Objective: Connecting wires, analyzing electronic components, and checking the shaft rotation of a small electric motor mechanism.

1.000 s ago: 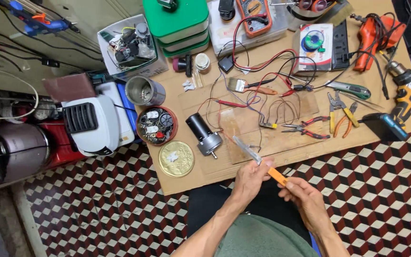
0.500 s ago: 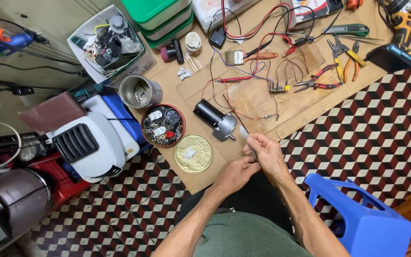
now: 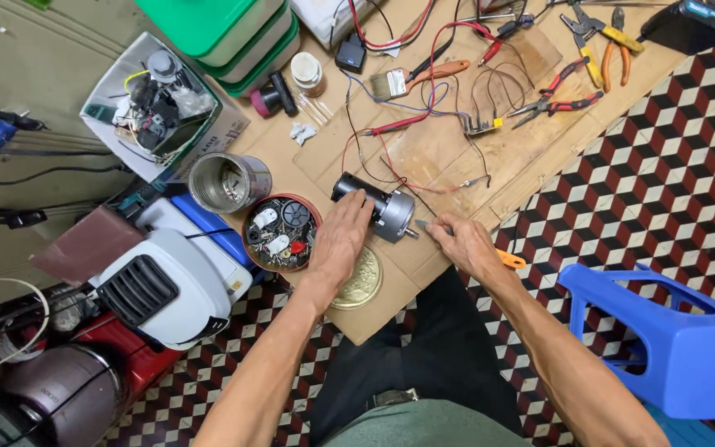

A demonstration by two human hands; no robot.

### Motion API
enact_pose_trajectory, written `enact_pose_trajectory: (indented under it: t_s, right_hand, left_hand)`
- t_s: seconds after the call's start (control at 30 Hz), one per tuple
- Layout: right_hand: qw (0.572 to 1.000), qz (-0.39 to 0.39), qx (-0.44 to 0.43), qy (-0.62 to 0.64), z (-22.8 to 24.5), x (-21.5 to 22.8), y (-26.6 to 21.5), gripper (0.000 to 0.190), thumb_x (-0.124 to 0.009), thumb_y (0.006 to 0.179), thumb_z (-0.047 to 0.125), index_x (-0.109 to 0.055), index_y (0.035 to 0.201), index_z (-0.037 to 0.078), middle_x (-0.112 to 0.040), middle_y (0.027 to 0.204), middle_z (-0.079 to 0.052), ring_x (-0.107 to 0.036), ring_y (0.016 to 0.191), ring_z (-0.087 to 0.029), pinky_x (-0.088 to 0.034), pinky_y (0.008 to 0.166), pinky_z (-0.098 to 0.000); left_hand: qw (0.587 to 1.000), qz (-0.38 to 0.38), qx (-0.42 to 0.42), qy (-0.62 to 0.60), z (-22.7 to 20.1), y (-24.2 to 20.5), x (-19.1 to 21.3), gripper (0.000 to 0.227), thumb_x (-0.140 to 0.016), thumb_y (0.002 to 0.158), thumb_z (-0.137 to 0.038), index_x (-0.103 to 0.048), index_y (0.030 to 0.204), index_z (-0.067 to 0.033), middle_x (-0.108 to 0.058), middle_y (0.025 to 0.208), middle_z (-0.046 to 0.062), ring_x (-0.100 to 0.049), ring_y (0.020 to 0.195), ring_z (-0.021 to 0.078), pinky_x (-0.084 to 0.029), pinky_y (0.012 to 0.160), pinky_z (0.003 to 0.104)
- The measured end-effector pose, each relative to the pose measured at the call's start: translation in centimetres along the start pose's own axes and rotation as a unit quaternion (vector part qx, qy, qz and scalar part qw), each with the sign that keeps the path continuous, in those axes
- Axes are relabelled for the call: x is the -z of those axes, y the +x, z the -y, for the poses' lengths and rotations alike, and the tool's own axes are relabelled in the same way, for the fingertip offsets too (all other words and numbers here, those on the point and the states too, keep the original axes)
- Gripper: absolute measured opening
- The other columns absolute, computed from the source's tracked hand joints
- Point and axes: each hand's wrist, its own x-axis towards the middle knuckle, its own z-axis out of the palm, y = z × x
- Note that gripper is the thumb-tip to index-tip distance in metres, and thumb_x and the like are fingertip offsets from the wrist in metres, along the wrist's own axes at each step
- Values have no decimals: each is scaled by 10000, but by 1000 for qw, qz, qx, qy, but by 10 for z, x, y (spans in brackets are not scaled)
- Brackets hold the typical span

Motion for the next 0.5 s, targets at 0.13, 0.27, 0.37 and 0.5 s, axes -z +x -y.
enact_pose_trajectory:
  t_s: [0.13,0.27,0.37,0.5]
  right_hand:
    - [1000,2,-11,-10,-3,-1,5,320,-634,954,366,-723,992,61,-617,638,-183,-620,594,-286,-488,610,-433]
    - [998,-7,53,-27,-16,-8,8,316,-634,947,364,-731,984,66,-680,741,-189,-668,677,-330,-512,663,-447]
    - [997,-2,68,-43,-20,-10,12,320,-633,948,367,-733,969,63,-707,803,-185,-683,726,-348,-519,698,-454]
    - [996,4,66,-57,-20,-12,15,318,-639,938,371,-739,959,70,-716,841,-170,-684,752,-350,-520,713,-456]
  left_hand:
    - [998,6,-37,50,15,13,-17,530,-543,898,-23,-512,1426,15,-497,1518,191,-464,1413,349,-359,1187,430]
    - [990,46,-74,114,18,27,-23,571,-535,884,-49,-492,1449,21,-498,1500,186,-457,1403,329,-351,1182,421]
    - [983,54,-91,148,20,35,-30,575,-548,874,-64,-497,1440,23,-523,1468,181,-475,1377,322,-367,1161,414]
    - [977,48,-102,182,20,41,-34,532,-572,875,-74,-525,1396,25,-573,1406,170,-515,1339,314,-405,1143,406]
